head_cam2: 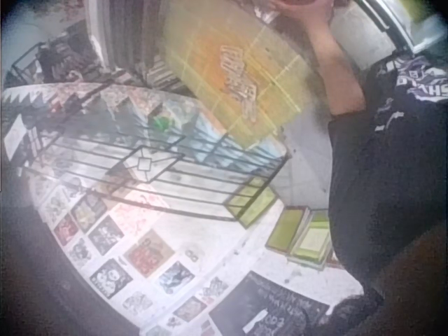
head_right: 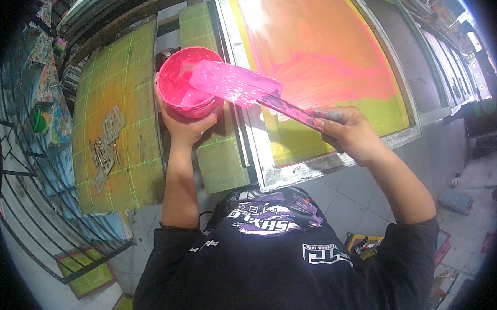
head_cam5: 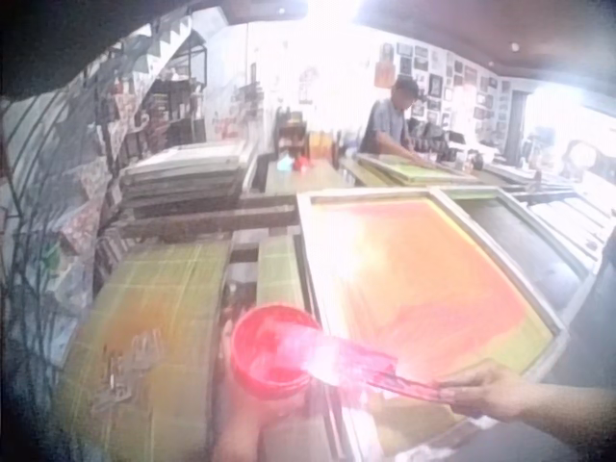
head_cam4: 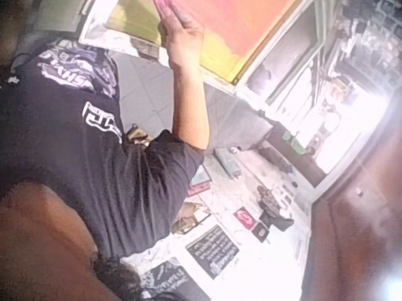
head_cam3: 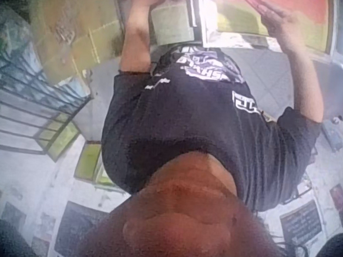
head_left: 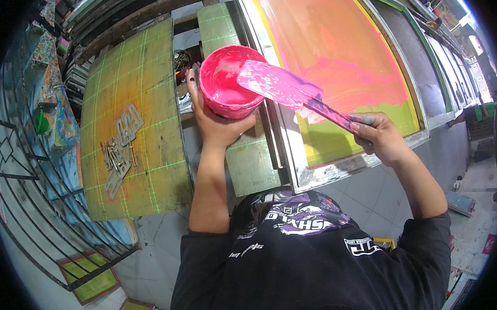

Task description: The person scoops pink ink from a container and spreads it evenly across a screen printing frame using a squeegee. The person repeatedly dips the squeegee into the ink and smooths the surface of the frame. The person then places the container and squeegee on a table and wipes their hands with a cloth.

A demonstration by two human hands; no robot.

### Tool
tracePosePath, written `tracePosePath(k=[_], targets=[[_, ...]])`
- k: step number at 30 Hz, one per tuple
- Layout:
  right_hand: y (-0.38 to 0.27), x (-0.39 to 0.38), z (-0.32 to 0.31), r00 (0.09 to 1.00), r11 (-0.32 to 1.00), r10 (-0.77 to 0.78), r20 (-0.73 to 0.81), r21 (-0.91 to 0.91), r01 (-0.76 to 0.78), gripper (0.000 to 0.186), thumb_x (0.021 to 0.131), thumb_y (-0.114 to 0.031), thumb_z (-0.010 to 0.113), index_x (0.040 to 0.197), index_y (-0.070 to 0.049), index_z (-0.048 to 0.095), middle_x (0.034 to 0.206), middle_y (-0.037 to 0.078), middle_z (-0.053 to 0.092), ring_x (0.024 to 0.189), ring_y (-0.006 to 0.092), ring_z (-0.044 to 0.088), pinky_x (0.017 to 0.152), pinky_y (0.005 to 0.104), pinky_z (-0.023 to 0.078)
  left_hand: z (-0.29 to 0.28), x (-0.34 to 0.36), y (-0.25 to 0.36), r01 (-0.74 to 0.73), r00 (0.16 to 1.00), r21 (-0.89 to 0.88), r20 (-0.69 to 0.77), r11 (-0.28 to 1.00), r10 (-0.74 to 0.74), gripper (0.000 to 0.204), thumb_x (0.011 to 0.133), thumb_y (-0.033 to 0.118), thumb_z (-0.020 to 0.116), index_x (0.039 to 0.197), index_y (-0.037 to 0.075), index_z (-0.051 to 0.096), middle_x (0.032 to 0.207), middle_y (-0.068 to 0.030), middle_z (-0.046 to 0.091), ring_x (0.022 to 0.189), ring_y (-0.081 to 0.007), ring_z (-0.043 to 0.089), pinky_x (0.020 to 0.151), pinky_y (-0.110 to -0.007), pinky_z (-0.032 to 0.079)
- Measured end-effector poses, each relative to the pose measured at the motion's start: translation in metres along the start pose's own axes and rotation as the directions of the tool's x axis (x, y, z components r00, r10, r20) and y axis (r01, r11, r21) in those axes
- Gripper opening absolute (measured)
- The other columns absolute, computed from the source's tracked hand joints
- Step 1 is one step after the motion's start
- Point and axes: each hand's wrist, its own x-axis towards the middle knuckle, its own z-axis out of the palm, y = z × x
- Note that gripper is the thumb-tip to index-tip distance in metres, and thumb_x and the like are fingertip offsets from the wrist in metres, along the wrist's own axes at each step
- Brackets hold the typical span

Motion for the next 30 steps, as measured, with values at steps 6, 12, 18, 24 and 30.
tracePosePath(k=[6,12,18,24,30], targets=[[-0.004,-0.027,-0.022,0.991,0.994,-0.097,-0.088,-0.065,0.092,0.031,0.089,-0.013,0.055,0.116,0.003,0.057,0.058,-0.006,0.040,0.049,0.0026,0.034,0.044,0.0189,0.023,-0.004,-0.002,-0.016,0.071,0.997,-0.022,-0.008,0.997,-0.071,0.116,0.040,0.026,0.083,0.136,0.001,0.023,0.133,-0.0169,0.035,0.120,-0.0283,0.042,0.102,-0.037,0.034],[0.004,0.009,0.014,0.721,0.710,-0.679,-0.140,-0.377,0.595,0.029,0.087,-0.005,0.053,0.115,-0.002,0.059,0.073,0.004,0.051,0.063,0.0123,0.047,0.055,0.0276,0.038,0.001,0.003,-0.013,0.080,0.997,-0.128,0.002,0.989,-0.081,0.115,0.045,0.025,0.085,0.136,0.001,0.020,0.126,-0.0159,0.043,0.117,-0.0254,0.046,0.098,-0.036,0.038],[0.016,0.036,0.054,0.448,0.195,-0.882,0.147,-0.752,0.630,0.056,0.063,0.006,0.054,0.115,-0.013,0.060,0.071,0.010,0.043,0.061,0.0248,0.049,0.051,0.0343,0.039,-0.002,0.003,-0.011,0.024,1.000,0.034,0.007,0.999,-0.024,0.117,0.045,0.029,0.085,0.137,-0.001,0.018,0.128,-0.0166,0.043,0.117,-0.0271,0.046,0.101,-0.038,0.035],[0.017,0.014,0.051,0.568,0.113,-0.783,0.251,-0.842,0.528,0.063,0.063,0.004,0.056,0.122,-0.018,0.055,0.070,0.008,0.042,0.057,0.0244,0.049,0.046,0.0355,0.039,-0.003,0.000,-0.011,0.007,1.000,0.104,-0.021,0.995,-0.005,0.119,0.045,0.030,0.085,0.137,-0.001,0.016,0.130,-0.0169,0.042,0.120,-0.0289,0.043,0.104,-0.039,0.032],[-0.004,-0.010,0.045,0.656,0.071,-0.699,0.285,-0.885,0.461,0.059,0.065,0.005,0.055,0.120,-0.016,0.055,0.070,0.008,0.044,0.054,0.0245,0.050,0.046,0.0364,0.040,-0.001,0.000,-0.016,-0.008,1.000,0.080,-0.023,0.997,0.010,0.119,0.044,0.031,0.085,0.137,-0.002,0.017,0.130,-0.0176,0.041,0.120,-0.0293,0.043,0.103,-0.039,0.031]])
